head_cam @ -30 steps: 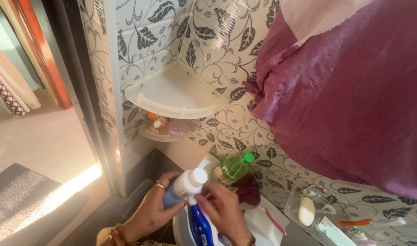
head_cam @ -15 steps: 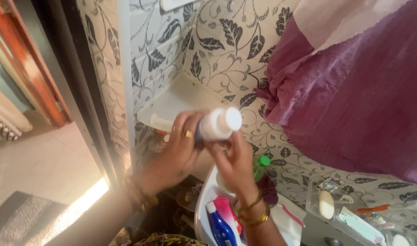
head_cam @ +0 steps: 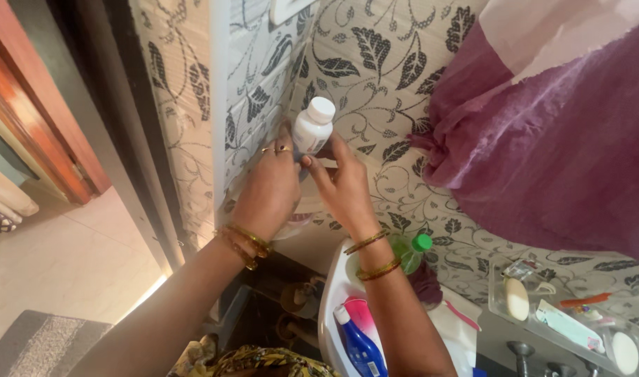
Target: The person organizes various personal care items in a bathroom sink and corner shelf area, including handling soap, bottles, and a toothbrush.
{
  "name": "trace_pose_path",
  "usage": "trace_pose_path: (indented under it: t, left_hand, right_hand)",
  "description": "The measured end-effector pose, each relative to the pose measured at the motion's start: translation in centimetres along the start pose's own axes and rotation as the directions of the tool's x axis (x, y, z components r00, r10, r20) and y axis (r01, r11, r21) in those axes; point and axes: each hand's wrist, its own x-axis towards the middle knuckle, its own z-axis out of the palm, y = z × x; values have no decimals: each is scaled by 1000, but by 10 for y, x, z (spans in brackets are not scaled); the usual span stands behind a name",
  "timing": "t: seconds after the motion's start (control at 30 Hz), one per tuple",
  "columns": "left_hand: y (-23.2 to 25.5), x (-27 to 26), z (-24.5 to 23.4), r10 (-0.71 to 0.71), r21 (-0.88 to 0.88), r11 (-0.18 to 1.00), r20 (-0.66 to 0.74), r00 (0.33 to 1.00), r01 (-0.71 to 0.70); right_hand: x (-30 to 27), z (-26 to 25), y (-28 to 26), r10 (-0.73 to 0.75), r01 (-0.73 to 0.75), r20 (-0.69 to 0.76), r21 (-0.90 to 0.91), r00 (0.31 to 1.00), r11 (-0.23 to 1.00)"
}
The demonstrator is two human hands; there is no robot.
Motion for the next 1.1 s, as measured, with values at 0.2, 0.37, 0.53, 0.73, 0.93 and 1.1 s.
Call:
trace_pose_path:
  t: [0.2,0.37,0.53,0.73,0.93,1.1]
  left_hand:
    - [4,-69,-5,354,126,935,-311,882,-331]
    - [-14,-110,19,299,78,954,-355,886,-291]
    - [-12,-102,34,-31,-245,969,-285,958,-42]
    - [-26,-110,12,-37,-309,950,-235,971,-38]
    - [-65,-120,35,-101,-96,992,-170,980,86]
    - [-107,-124,79,-220,132,964,-86,972,230]
  right_hand:
    - [-73,-6,38,-174,120,-321,-183,931,976]
    - [-119,25,46,169,-50,-279,386,945,921]
    - [-90,33,11,207,-123,-294,280,933,952]
    - [-84,21,8,192,-192,-212,21,958,981]
    - [-122,31,61,82,32,-399,272,913,962]
    - [-122,60,109,194,-207,-237,-28,952,978]
